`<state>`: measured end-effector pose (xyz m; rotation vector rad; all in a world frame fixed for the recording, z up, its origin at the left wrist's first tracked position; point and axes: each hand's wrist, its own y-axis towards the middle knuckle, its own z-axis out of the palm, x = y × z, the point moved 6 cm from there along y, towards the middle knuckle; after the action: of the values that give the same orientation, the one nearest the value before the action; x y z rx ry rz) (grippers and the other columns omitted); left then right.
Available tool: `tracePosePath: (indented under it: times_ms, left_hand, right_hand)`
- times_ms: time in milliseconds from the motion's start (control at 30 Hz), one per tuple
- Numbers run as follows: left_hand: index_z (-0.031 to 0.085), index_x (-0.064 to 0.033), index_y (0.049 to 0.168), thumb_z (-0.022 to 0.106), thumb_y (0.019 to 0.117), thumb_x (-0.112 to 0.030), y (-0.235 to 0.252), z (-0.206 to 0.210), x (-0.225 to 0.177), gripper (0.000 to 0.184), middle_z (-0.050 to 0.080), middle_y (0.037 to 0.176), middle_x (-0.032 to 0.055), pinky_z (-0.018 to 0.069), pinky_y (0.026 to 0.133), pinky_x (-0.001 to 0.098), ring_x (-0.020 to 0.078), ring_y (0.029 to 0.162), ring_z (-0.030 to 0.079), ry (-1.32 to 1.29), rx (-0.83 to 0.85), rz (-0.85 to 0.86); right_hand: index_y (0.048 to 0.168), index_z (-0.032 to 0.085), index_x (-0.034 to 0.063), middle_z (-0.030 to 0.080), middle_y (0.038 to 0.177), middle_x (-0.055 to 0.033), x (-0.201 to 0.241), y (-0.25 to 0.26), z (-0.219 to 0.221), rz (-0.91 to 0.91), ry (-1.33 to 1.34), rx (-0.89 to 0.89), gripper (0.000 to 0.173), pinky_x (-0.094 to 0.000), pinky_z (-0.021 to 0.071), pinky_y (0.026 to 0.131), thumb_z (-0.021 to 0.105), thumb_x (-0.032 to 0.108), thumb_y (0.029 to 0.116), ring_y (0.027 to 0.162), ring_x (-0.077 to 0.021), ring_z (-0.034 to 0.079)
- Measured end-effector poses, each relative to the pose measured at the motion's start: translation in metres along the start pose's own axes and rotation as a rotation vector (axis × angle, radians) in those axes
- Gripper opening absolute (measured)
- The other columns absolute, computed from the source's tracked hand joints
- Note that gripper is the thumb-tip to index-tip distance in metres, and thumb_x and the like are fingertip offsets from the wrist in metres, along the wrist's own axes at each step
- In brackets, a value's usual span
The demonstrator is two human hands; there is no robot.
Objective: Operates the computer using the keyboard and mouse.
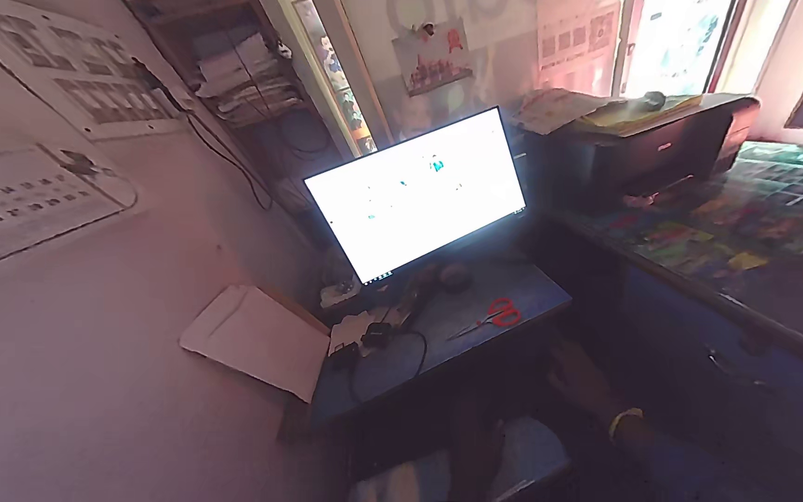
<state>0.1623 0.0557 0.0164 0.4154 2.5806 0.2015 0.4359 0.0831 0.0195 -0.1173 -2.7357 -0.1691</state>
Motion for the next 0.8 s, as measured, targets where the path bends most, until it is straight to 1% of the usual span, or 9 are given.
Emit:
tracePosePath:
  times_ms: [67,133,200,267,333,433,533,633,800]
  left_hand:
    - [0.068,-0.0176,0.134,0.07,0.0896,-0.038,0.0,-0.002,-0.007,0.049,0.055,0.15,0.0098,0.0396,0.117,0.0473,0.0278,0.141,0.049,0.01,0.019,0.074]
    - [0.071,-0.0228,0.131,0.068,0.091,-0.042,0.001,0.004,-0.009,0.045,0.055,0.151,0.0067,0.04,0.117,0.0467,0.0262,0.141,0.049,0.105,0.016,0.184]
    - [0.073,-0.0208,0.128,0.059,0.0962,-0.045,-0.002,0.011,-0.009,0.042,0.057,0.15,0.0084,0.0391,0.117,0.0517,0.0307,0.141,0.05,0.196,-0.031,0.31]
    - [0.074,-0.0178,0.125,0.054,0.0993,-0.045,-0.004,0.015,-0.008,0.042,0.057,0.149,0.0101,0.0387,0.116,0.0555,0.0337,0.141,0.05,0.205,-0.063,0.374]
    - [0.074,-0.0169,0.124,0.052,0.1008,-0.046,-0.006,0.016,-0.006,0.043,0.057,0.149,0.0102,0.0379,0.117,0.0549,0.0332,0.142,0.05,0.191,-0.071,0.379]
    - [0.075,-0.0157,0.121,0.053,0.1011,-0.045,-0.007,0.016,-0.004,0.042,0.058,0.148,0.0107,0.0389,0.117,0.054,0.0329,0.141,0.05,0.154,-0.082,0.383]
    - [0.075,-0.0145,0.121,0.052,0.1023,-0.045,-0.005,0.02,0.0,0.042,0.057,0.15,0.0102,0.0361,0.119,0.0539,0.0327,0.143,0.048,0.106,-0.046,0.366]
    - [0.074,-0.0147,0.121,0.052,0.1027,-0.045,-0.007,0.021,0.001,0.042,0.056,0.15,0.01,0.0352,0.119,0.0536,0.0325,0.144,0.047,0.095,-0.036,0.357]
    - [0.075,-0.017,0.121,0.051,0.1028,-0.046,-0.007,0.023,0.003,0.042,0.057,0.149,0.0105,0.0371,0.118,0.0532,0.0318,0.143,0.049,0.103,-0.055,0.363]
  right_hand:
    - [0.149,0.053,0.0138,0.045,0.157,-0.0163,0.0,-0.001,-0.001,-0.001,-0.004,-0.01,0.061,-0.0507,0.043,0.114,0.06,0.042,0.095,0.143,-0.035,0.045]
    - [0.149,0.053,0.013,0.046,0.156,-0.0166,0.002,0.0,-0.004,-0.002,0.006,-0.006,0.061,-0.0511,0.0424,0.114,0.06,0.041,0.0954,0.144,-0.0358,0.045]
    - [0.149,0.053,0.0121,0.046,0.155,-0.0171,0.004,0.0,-0.006,0.002,0.006,0.0,0.06,-0.0509,0.0423,0.114,0.06,0.04,0.0953,0.143,-0.0365,0.045]
    - [0.148,0.053,0.0114,0.046,0.155,-0.0178,0.004,-0.001,-0.007,0.004,-0.002,-0.002,0.06,-0.0505,0.0424,0.114,0.06,0.039,0.0953,0.143,-0.0362,0.045]
    - [0.148,0.053,0.0116,0.046,0.155,-0.0177,0.004,-0.001,-0.007,0.006,-0.007,-0.006,0.06,-0.0499,0.0423,0.114,0.061,0.038,0.0948,0.143,-0.0356,0.045]
    - [0.148,0.053,0.0124,0.046,0.155,-0.0174,0.006,-0.001,-0.008,0.007,-0.005,0.003,0.06,-0.0493,0.0414,0.115,0.061,0.039,0.0948,0.144,-0.0351,0.044]
    - [0.147,0.055,0.0122,0.048,0.154,-0.0176,0.007,-0.001,-0.01,0.005,-0.009,0.008,0.059,-0.0494,0.0419,0.115,0.061,0.039,0.095,0.143,-0.0351,0.045]
    - [0.146,0.055,0.0124,0.048,0.153,-0.0176,0.008,-0.002,-0.009,0.004,-0.008,0.001,0.059,-0.0494,0.0425,0.115,0.061,0.039,0.0946,0.143,-0.0351,0.046]
    - [0.148,0.053,0.0122,0.047,0.154,-0.0175,0.008,-0.003,-0.009,0.008,0.005,0.01,0.06,-0.0503,0.0417,0.115,0.061,0.038,0.0951,0.143,-0.036,0.045]
